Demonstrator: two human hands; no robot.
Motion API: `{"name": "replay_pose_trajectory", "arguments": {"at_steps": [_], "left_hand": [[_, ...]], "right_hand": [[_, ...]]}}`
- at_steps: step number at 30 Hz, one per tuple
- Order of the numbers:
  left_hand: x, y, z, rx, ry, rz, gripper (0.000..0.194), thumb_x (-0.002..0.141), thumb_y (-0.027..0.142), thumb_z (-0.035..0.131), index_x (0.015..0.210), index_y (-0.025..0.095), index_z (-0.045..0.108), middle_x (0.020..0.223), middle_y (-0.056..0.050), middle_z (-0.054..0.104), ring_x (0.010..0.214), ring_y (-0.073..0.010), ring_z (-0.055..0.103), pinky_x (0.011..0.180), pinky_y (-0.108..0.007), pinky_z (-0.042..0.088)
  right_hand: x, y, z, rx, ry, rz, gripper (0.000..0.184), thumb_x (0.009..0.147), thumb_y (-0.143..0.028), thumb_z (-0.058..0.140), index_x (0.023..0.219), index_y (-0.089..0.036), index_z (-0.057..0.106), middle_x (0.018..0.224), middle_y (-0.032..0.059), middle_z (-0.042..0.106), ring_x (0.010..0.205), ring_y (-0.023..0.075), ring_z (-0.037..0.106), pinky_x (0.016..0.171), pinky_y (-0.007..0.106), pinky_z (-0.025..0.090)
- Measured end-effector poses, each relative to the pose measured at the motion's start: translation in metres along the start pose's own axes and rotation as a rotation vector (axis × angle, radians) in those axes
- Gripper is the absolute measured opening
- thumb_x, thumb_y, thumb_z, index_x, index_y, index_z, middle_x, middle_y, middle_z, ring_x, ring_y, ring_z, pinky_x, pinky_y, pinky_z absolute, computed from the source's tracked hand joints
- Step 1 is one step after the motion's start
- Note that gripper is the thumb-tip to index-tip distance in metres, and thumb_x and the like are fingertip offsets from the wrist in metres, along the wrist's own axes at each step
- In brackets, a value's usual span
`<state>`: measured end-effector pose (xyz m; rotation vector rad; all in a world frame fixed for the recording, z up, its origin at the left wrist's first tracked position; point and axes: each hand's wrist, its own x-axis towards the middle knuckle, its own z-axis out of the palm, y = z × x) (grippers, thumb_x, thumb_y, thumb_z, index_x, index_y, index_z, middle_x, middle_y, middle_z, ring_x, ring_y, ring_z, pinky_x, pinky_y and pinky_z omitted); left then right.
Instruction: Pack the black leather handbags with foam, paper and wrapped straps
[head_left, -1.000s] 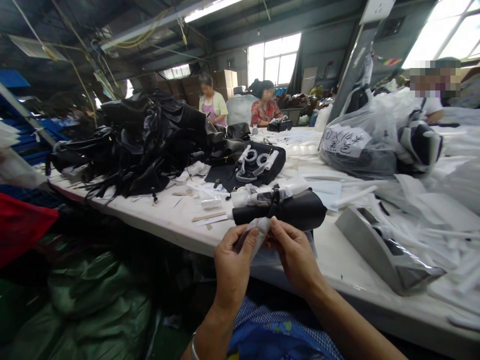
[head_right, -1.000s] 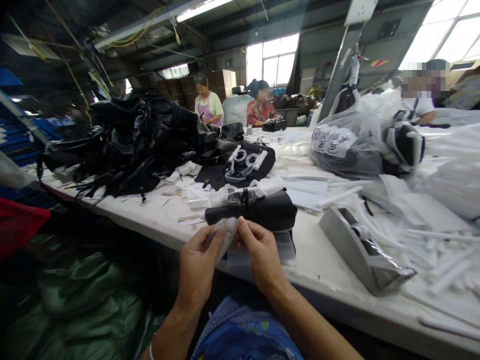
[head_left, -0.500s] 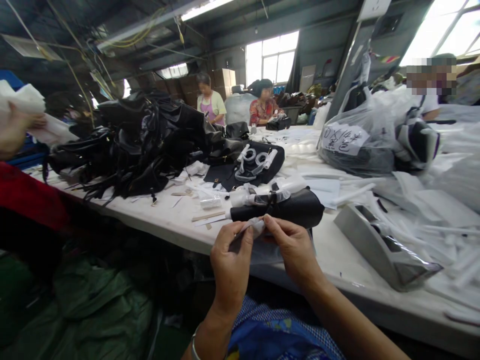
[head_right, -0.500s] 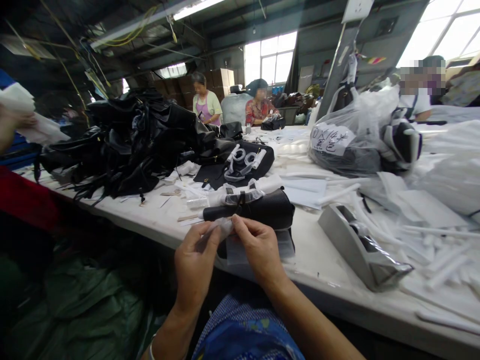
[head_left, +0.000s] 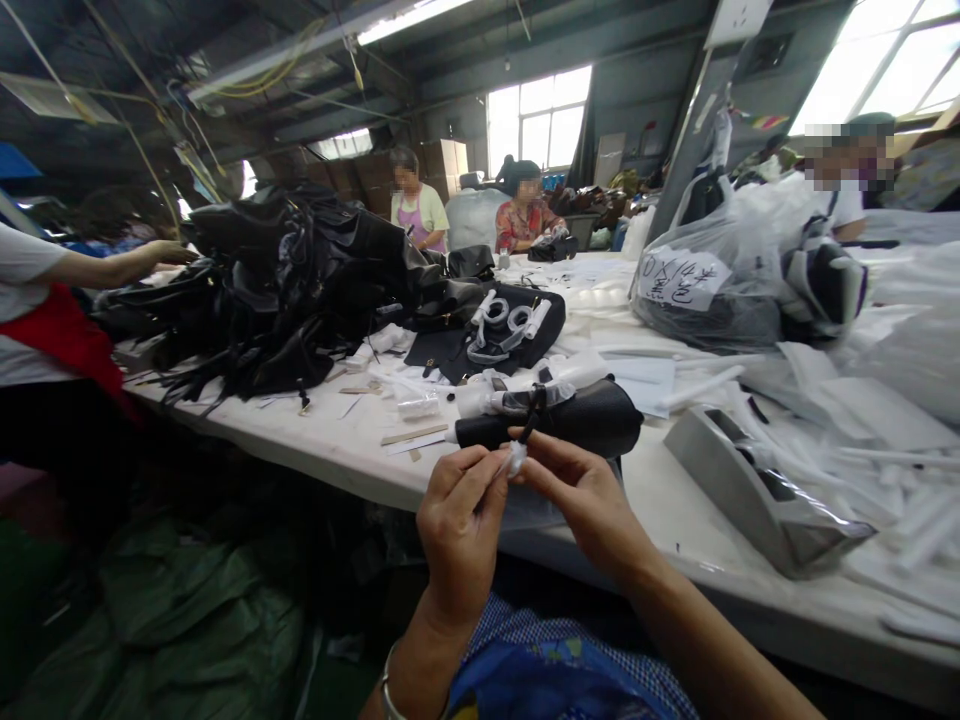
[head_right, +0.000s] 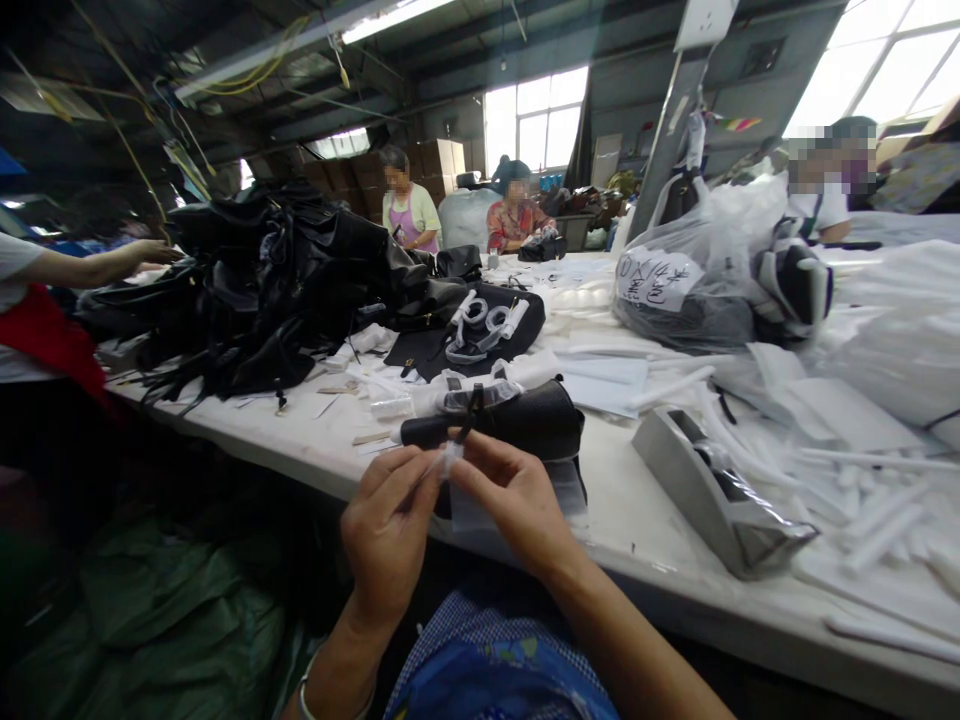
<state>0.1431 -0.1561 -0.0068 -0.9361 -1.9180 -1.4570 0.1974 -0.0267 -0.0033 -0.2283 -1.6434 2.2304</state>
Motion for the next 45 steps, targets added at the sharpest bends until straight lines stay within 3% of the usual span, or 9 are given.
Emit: {"name": "replay_pose_trajectory", "arguments": {"at_steps": [10, 17, 23, 26, 31, 35, 38, 42, 45], "left_hand": [[-0.005, -0.001, -0.003, 0.071, -0.076, 0.224, 0.038, 0.086, 0.005, 0.066, 0.118, 0.023, 0.07, 0.096, -0.005, 0.066, 0.086, -0.0161, 0.064, 0.079, -0.027, 0.055], [-0.008, -0.004, -0.005, 0.265, -0.087, 0.322, 0.039, 0.086, 0.005, 0.065, 0.122, 0.02, 0.067, 0.1, -0.008, 0.066, 0.09, -0.0173, 0.065, 0.082, -0.028, 0.056], [-0.025, -0.013, -0.016, 0.235, -0.145, 0.372, 0.045, 0.088, 0.006, 0.063, 0.129, 0.025, 0.063, 0.118, -0.01, 0.069, 0.107, -0.0228, 0.068, 0.093, -0.034, 0.057], [-0.044, -0.02, -0.031, 0.077, -0.172, 0.23, 0.047, 0.089, 0.005, 0.061, 0.129, 0.029, 0.063, 0.126, -0.009, 0.068, 0.104, -0.0229, 0.071, 0.086, -0.032, 0.061], [-0.045, -0.016, -0.045, -0.303, 0.011, -0.507, 0.033, 0.097, 0.037, 0.053, 0.126, 0.022, 0.064, 0.108, -0.009, 0.074, 0.074, -0.0176, 0.072, 0.059, -0.026, 0.06], [-0.015, -0.004, -0.038, -0.663, -0.267, -0.878, 0.068, 0.096, 0.065, 0.035, 0.121, 0.011, 0.066, 0.107, -0.017, 0.073, 0.083, -0.0241, 0.072, 0.067, -0.033, 0.061], [-0.002, 0.004, -0.03, -0.621, -0.509, -0.855, 0.05, 0.092, 0.057, 0.053, 0.108, 0.013, 0.072, 0.089, -0.011, 0.074, 0.07, -0.0194, 0.07, 0.063, -0.028, 0.058], [-0.01, 0.008, -0.024, -0.374, -0.482, -0.663, 0.033, 0.093, 0.045, 0.059, 0.09, 0.016, 0.075, 0.069, -0.004, 0.069, 0.061, -0.0161, 0.065, 0.061, -0.026, 0.054], [-0.016, 0.007, -0.024, -0.405, -0.513, -0.677, 0.034, 0.09, 0.047, 0.063, 0.104, 0.017, 0.074, 0.084, -0.007, 0.074, 0.074, -0.0206, 0.069, 0.071, -0.03, 0.057]], "right_hand": [[0.001, -0.009, 0.003, -0.056, 0.1, 0.039, 0.027, 0.067, -0.04, 0.085, 0.078, -0.017, 0.078, 0.068, 0.0021, 0.069, 0.062, 0.0129, 0.059, 0.063, 0.025, 0.048], [-0.003, -0.014, 0.001, 0.032, 0.036, 0.056, 0.038, 0.078, -0.047, 0.077, 0.104, -0.02, 0.078, 0.085, 0.0053, 0.076, 0.083, 0.0199, 0.069, 0.082, 0.033, 0.054], [-0.003, -0.015, 0.004, -0.097, 0.115, 0.036, 0.033, 0.072, -0.045, 0.081, 0.094, -0.02, 0.08, 0.093, 0.0066, 0.077, 0.086, 0.0222, 0.07, 0.08, 0.033, 0.055], [0.0, -0.012, 0.0, -0.13, 0.139, 0.022, 0.034, 0.074, -0.046, 0.08, 0.095, -0.019, 0.079, 0.087, 0.0057, 0.077, 0.075, 0.0182, 0.067, 0.072, 0.03, 0.055], [0.006, -0.009, -0.003, -0.123, 0.162, 0.002, 0.037, 0.072, -0.046, 0.081, 0.097, -0.019, 0.079, 0.085, 0.0051, 0.076, 0.07, 0.0169, 0.067, 0.069, 0.03, 0.056], [0.007, -0.012, 0.0, -0.143, 0.163, -0.027, 0.033, 0.071, -0.045, 0.082, 0.094, -0.021, 0.08, 0.089, 0.0047, 0.078, 0.074, 0.0184, 0.069, 0.072, 0.032, 0.058], [0.005, -0.016, 0.002, -0.192, 0.169, -0.056, 0.031, 0.071, -0.044, 0.081, 0.092, -0.021, 0.08, 0.088, 0.0049, 0.078, 0.073, 0.0197, 0.069, 0.07, 0.032, 0.058], [0.003, -0.016, -0.001, -0.245, 0.191, -0.052, 0.035, 0.071, -0.045, 0.08, 0.096, -0.02, 0.08, 0.078, 0.0041, 0.076, 0.067, 0.0184, 0.067, 0.061, 0.029, 0.054], [0.004, -0.013, -0.003, -0.247, 0.179, -0.058, 0.036, 0.072, -0.044, 0.08, 0.098, -0.02, 0.08, 0.084, 0.0051, 0.077, 0.07, 0.0187, 0.068, 0.063, 0.029, 0.053]]}}
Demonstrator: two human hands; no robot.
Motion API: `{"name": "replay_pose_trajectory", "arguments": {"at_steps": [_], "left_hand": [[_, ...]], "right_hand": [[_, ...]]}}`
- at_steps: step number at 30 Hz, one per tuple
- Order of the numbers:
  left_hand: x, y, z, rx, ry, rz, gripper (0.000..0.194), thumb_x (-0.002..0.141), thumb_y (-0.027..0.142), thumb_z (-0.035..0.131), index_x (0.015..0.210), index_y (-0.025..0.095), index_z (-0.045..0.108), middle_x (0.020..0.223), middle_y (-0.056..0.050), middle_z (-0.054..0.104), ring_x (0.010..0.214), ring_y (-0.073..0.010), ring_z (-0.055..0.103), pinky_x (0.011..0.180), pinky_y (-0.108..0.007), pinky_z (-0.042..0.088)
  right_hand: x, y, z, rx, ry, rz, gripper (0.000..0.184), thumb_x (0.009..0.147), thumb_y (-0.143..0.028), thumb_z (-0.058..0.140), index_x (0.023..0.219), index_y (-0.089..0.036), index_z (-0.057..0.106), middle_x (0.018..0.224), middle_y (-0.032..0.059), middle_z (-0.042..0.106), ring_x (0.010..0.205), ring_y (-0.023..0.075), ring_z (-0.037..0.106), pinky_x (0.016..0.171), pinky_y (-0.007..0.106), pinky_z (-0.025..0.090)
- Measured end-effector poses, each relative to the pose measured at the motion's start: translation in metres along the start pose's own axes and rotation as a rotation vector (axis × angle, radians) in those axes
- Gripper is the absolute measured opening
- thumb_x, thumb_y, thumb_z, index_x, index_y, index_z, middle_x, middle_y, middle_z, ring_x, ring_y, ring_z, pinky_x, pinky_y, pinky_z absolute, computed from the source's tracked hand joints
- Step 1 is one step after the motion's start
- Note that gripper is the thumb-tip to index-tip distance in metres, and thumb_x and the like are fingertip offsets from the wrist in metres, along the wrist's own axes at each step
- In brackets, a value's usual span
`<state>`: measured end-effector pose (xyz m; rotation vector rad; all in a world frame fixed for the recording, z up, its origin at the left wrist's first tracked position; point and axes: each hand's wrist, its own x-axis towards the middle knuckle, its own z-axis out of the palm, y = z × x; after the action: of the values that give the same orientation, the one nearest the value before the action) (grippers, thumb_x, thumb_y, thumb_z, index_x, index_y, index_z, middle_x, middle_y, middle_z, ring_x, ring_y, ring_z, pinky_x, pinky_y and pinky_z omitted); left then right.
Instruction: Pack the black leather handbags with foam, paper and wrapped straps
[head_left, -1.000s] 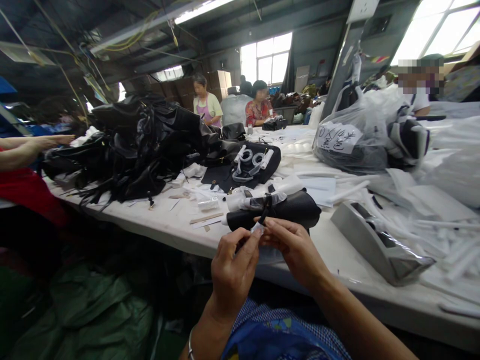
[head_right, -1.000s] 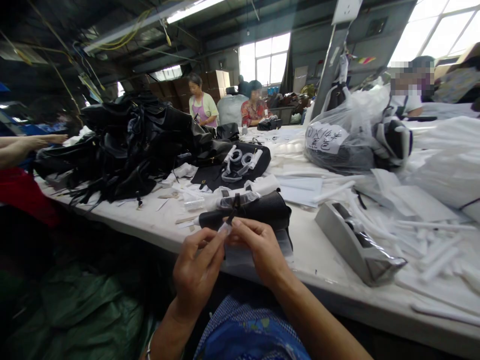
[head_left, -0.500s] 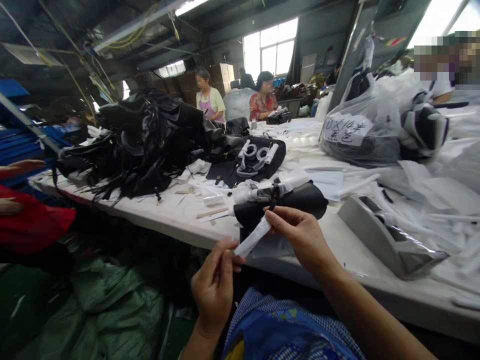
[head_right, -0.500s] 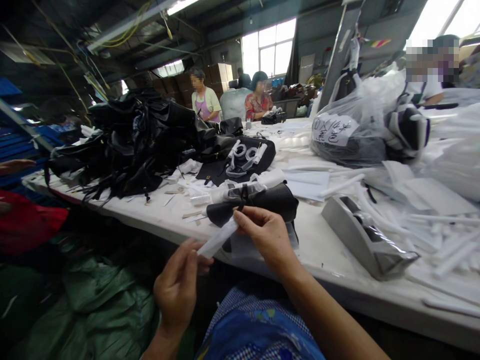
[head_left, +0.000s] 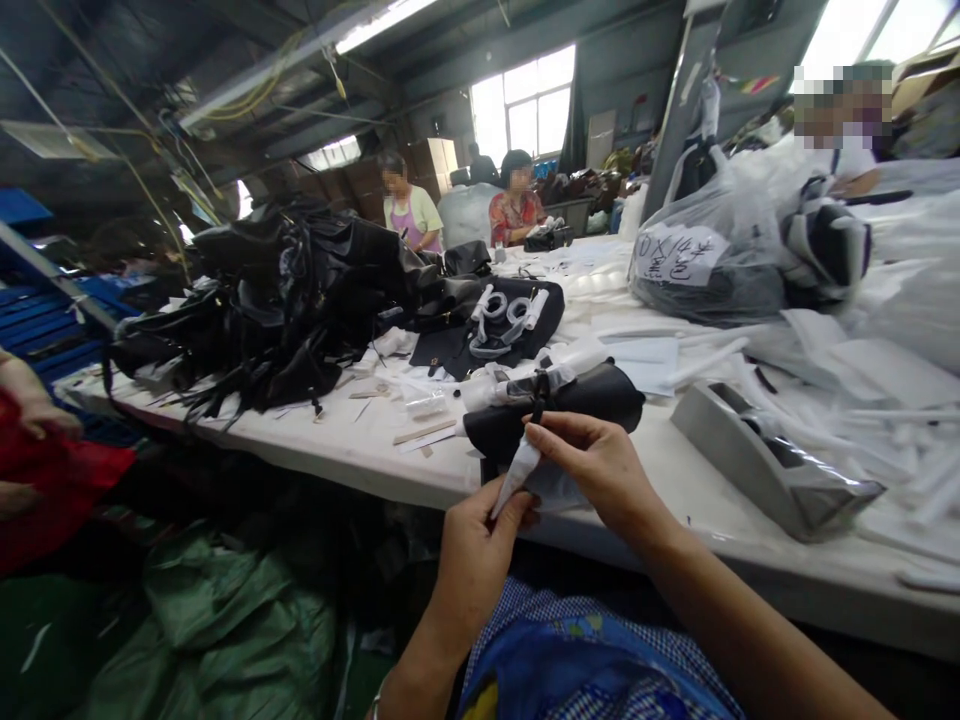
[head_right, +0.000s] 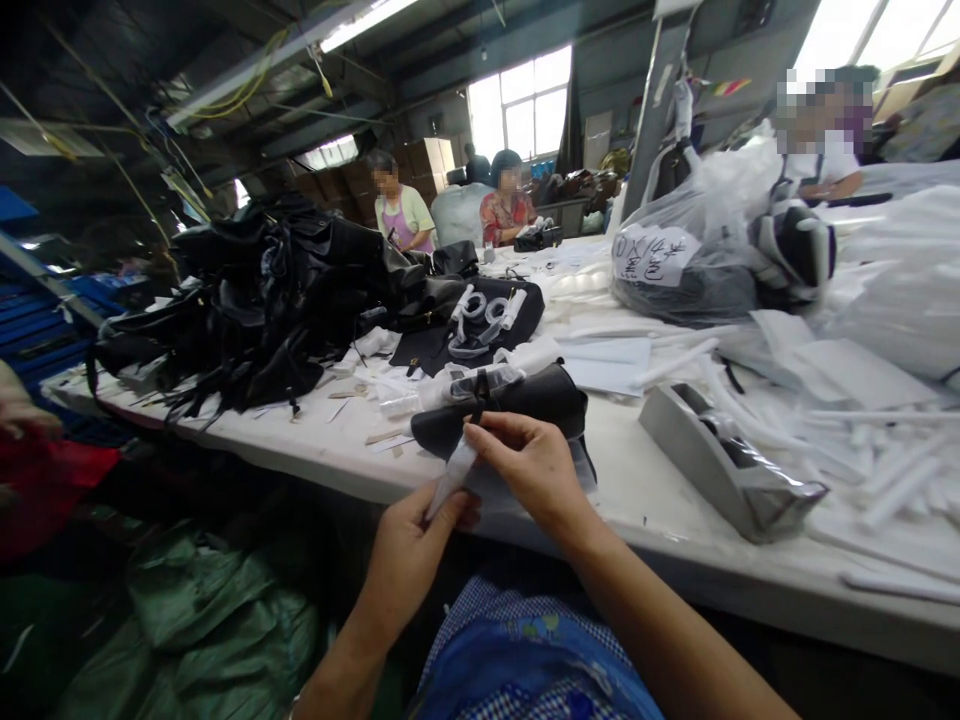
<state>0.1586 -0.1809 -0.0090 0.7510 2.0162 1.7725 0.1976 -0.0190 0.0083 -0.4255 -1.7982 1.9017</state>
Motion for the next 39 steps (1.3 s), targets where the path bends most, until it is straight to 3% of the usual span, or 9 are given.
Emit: {"name": "replay_pose_trajectory", "arguments": {"at_steps": [4, 9, 15, 19, 23, 25, 28, 33, 39], "left_hand": [[0.009, 0.007, -0.001, -0.273, -0.105, -0.063, 0.055, 0.096, 0.06, 0.042, 0.122, 0.018, 0.067, 0.112, -0.011, 0.071, 0.091, -0.0234, 0.069, 0.076, -0.034, 0.059], [0.027, 0.02, 0.005, -0.163, -0.108, -0.057, 0.037, 0.089, 0.048, 0.063, 0.101, 0.015, 0.075, 0.089, -0.007, 0.074, 0.074, -0.017, 0.067, 0.07, -0.027, 0.056], [0.029, 0.006, 0.018, -0.133, 0.012, -0.019, 0.029, 0.09, 0.045, 0.064, 0.09, 0.017, 0.073, 0.075, 0.0, 0.067, 0.063, -0.0099, 0.06, 0.063, -0.02, 0.049], [0.027, -0.01, 0.023, -0.134, 0.088, -0.015, 0.031, 0.09, 0.046, 0.063, 0.081, 0.017, 0.067, 0.071, 0.002, 0.06, 0.058, -0.007, 0.051, 0.054, -0.017, 0.042], [0.027, -0.027, 0.023, -0.119, 0.125, -0.004, 0.03, 0.089, 0.047, 0.065, 0.083, 0.017, 0.066, 0.07, 0.003, 0.057, 0.057, -0.0065, 0.047, 0.051, -0.016, 0.04], [0.029, -0.034, 0.024, -0.133, 0.137, 0.001, 0.033, 0.086, 0.05, 0.067, 0.082, 0.017, 0.066, 0.07, 0.002, 0.058, 0.057, -0.0068, 0.047, 0.05, -0.016, 0.04], [0.033, -0.038, 0.025, -0.156, 0.171, -0.007, 0.04, 0.078, 0.056, 0.073, 0.083, 0.016, 0.068, 0.074, 0.0, 0.063, 0.057, -0.008, 0.051, 0.049, -0.018, 0.042], [0.035, -0.034, 0.026, -0.179, 0.197, -0.012, 0.047, 0.07, 0.06, 0.078, 0.084, 0.016, 0.07, 0.073, -0.001, 0.066, 0.056, -0.0097, 0.055, 0.046, -0.019, 0.044], [0.037, -0.038, 0.023, -0.157, 0.2, -0.013, 0.046, 0.07, 0.058, 0.079, 0.086, 0.016, 0.072, 0.071, 0.0, 0.068, 0.055, -0.0104, 0.057, 0.045, -0.02, 0.045]], "right_hand": [[0.001, 0.004, -0.002, 0.007, -0.018, -0.038, 0.034, 0.073, -0.045, 0.079, 0.096, -0.02, 0.079, 0.087, 0.0055, 0.077, 0.07, 0.0191, 0.068, 0.063, 0.029, 0.054], [0.002, 0.002, -0.004, -0.063, -0.016, -0.096, 0.03, 0.075, -0.044, 0.077, 0.09, -0.018, 0.078, 0.08, 0.004, 0.076, 0.066, 0.0169, 0.065, 0.06, 0.028, 0.051], [-0.005, 0.001, -0.021, -0.117, 0.109, -0.13, 0.034, 0.085, -0.049, 0.067, 0.094, -0.018, 0.078, 0.076, 0.0054, 0.076, 0.061, 0.0171, 0.067, 0.06, 0.03, 0.054], [-0.017, 0.008, -0.077, -0.4, 0.388, -0.26, 0.029, 0.087, -0.046, 0.066, 0.1, -0.022, 0.077, 0.09, 0.0063, 0.078, 0.078, 0.0227, 0.072, 0.079, 0.038, 0.057], [-0.029, 0.02, -0.173, -0.858, 0.743, -0.339, 0.028, 0.091, -0.04, 0.06, 0.109, -0.024, 0.074, 0.122, 0.0061, 0.07, 0.117, 0.0264, 0.063, 0.109, 0.043, 0.042], [-0.035, 0.028, -0.221, -1.006, 0.823, -0.253, 0.029, 0.089, -0.037, 0.059, 0.108, -0.021, 0.074, 0.132, 0.0089, 0.064, 0.125, 0.0278, 0.057, 0.113, 0.044, 0.037], [-0.04, 0.04, -0.273, -1.015, 0.785, 0.069, 0.028, 0.082, -0.038, 0.063, 0.096, -0.017, 0.077, 0.14, 0.0139, 0.058, 0.137, 0.0327, 0.044, 0.118, 0.047, 0.027], [-0.034, 0.047, -0.291, -0.822, 0.649, 0.266, 0.031, 0.075, -0.049, 0.068, 0.072, -0.02, 0.078, 0.127, 0.0138, 0.067, 0.122, 0.0349, 0.059, 0.109, 0.046, 0.038], [-0.043, 0.024, -0.279, -0.595, 0.621, 0.221, 0.042, 0.07, -0.06, 0.071, 0.076, -0.019, 0.079, 0.135, 0.0123, 0.063, 0.123, 0.0325, 0.058, 0.108, 0.041, 0.036]]}}
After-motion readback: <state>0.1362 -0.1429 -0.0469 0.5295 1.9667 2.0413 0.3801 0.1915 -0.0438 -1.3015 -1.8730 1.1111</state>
